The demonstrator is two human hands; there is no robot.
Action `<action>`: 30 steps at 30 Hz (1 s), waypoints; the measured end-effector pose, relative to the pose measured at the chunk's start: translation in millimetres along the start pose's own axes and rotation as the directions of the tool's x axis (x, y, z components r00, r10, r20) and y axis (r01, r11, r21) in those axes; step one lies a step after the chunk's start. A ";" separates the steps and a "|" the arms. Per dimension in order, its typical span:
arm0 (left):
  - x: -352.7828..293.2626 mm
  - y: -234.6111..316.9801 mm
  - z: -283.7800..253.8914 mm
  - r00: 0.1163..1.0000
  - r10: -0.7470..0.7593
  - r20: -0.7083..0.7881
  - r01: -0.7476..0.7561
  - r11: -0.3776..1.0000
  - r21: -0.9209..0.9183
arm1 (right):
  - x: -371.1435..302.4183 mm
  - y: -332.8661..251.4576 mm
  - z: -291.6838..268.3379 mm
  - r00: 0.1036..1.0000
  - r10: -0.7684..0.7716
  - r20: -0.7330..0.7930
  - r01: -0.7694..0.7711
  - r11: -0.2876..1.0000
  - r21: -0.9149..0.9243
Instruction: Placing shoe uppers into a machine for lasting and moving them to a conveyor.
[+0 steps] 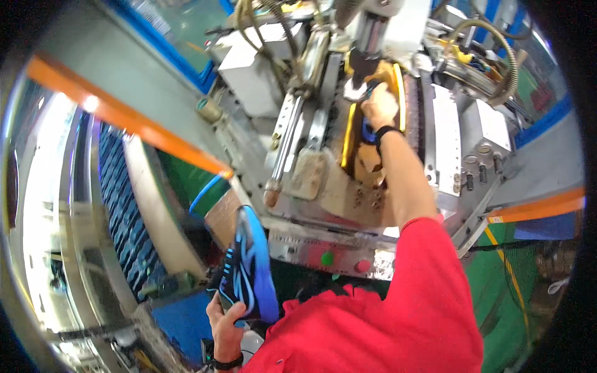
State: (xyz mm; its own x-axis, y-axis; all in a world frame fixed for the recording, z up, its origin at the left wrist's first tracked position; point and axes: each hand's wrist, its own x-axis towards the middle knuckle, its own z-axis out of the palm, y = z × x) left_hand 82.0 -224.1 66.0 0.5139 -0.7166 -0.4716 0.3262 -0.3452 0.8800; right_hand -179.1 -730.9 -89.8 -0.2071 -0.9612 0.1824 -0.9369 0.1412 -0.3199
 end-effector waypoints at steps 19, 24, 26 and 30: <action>-122.7 -154.0 -14.4 0.899 -0.251 -0.358 0.003 0.822 -0.569 | -377.7 19.8 92.5 0.490 -0.865 0.111 0.711 0.470 0.523; -156.7 -193.0 -30.7 0.836 -0.274 -0.476 -0.086 0.791 -0.606 | -380.7 12.8 82.5 0.452 -0.881 0.140 0.677 0.441 0.589; -165.5 -210.0 -40.4 0.793 -0.297 -0.532 -0.121 0.779 -0.615 | -370.3 15.6 91.8 0.416 -0.899 0.139 0.664 0.405 0.629; -201.1 -215.5 -69.4 0.698 -0.384 -0.604 -0.223 0.686 -0.693 | -350.9 15.5 111.3 0.486 -0.869 0.097 0.582 0.404 0.706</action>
State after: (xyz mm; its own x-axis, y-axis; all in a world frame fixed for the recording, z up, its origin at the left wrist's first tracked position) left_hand -36.6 36.5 -32.7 0.7128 -0.0011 -0.7013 0.6590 0.3431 0.6693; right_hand -89.6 -417.8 -262.2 0.7405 -0.6126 0.2762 -0.3005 -0.6695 -0.6793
